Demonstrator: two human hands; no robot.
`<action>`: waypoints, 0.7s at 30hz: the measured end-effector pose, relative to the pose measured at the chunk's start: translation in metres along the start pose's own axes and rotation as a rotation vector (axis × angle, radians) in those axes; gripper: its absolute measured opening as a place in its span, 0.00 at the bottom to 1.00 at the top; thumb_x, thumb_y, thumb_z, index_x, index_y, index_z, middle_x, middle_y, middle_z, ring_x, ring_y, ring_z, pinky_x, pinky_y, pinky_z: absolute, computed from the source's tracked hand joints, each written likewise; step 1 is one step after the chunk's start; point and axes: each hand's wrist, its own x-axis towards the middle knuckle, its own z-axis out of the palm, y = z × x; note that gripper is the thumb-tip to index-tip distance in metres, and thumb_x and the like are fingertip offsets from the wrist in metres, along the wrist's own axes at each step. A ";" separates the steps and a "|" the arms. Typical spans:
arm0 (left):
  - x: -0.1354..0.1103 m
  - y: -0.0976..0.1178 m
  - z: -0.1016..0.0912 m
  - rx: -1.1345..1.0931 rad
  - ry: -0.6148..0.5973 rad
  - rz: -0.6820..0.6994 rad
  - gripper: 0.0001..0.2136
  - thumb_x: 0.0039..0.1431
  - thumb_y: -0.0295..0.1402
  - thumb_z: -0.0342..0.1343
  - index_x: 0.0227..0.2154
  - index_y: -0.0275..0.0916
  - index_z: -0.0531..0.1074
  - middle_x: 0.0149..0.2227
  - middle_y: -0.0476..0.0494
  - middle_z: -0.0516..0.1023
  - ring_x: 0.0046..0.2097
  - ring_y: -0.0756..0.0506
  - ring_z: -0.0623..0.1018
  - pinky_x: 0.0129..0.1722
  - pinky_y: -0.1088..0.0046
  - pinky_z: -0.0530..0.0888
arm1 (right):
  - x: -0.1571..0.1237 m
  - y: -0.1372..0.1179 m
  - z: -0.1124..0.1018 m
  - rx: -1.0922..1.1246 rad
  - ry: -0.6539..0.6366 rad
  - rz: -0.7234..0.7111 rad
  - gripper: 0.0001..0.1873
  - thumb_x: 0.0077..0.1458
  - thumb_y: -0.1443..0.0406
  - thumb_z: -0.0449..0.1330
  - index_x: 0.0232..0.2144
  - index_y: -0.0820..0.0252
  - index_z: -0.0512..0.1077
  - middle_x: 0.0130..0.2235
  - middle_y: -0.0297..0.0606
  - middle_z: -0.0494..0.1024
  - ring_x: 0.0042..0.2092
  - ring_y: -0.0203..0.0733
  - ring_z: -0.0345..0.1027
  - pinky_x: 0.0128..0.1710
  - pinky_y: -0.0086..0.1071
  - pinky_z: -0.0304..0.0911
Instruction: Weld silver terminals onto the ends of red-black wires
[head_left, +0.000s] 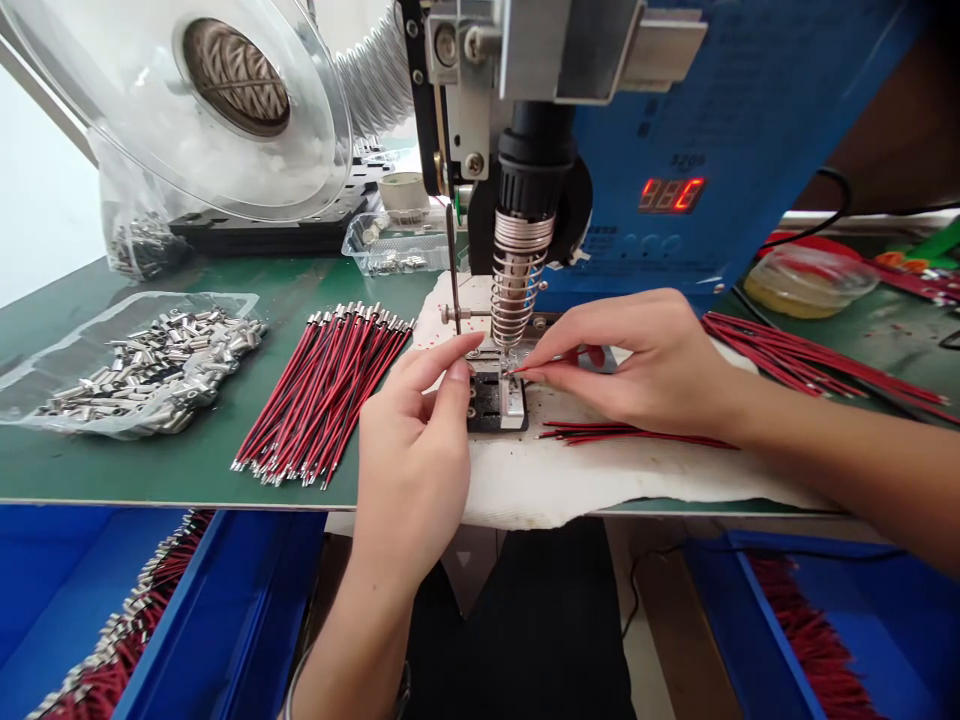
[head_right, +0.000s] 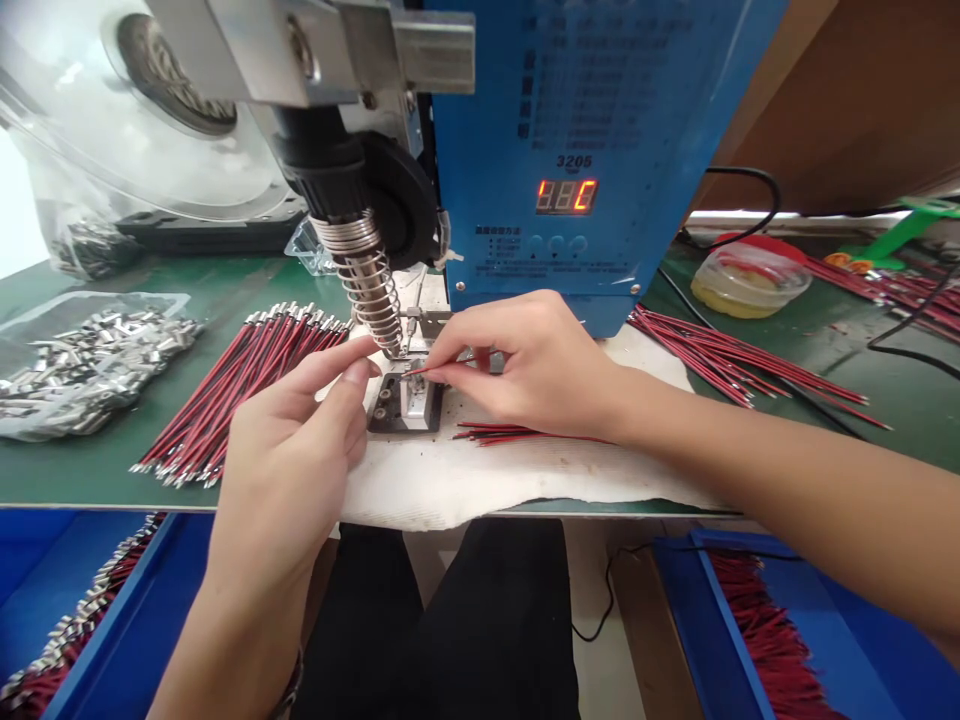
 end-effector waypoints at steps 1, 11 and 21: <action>0.000 0.001 0.000 0.003 -0.005 0.001 0.12 0.64 0.40 0.61 0.47 0.46 0.82 0.20 0.53 0.59 0.20 0.54 0.55 0.17 0.76 0.51 | 0.000 0.000 0.000 0.002 0.000 -0.012 0.07 0.64 0.60 0.62 0.34 0.49 0.80 0.37 0.32 0.85 0.33 0.41 0.75 0.35 0.39 0.70; 0.000 0.002 -0.001 -0.004 0.024 0.014 0.09 0.60 0.41 0.65 0.41 0.45 0.81 0.31 0.48 0.74 0.21 0.56 0.58 0.18 0.76 0.52 | 0.000 0.004 -0.003 0.045 -0.053 -0.113 0.08 0.64 0.65 0.60 0.35 0.50 0.79 0.37 0.33 0.84 0.36 0.41 0.77 0.38 0.37 0.71; 0.000 0.003 0.002 -0.042 0.064 0.031 0.08 0.58 0.40 0.67 0.36 0.43 0.80 0.32 0.48 0.76 0.22 0.56 0.60 0.18 0.77 0.54 | 0.001 -0.002 0.000 0.010 -0.062 0.014 0.08 0.65 0.63 0.58 0.35 0.52 0.78 0.35 0.34 0.83 0.33 0.41 0.73 0.31 0.36 0.65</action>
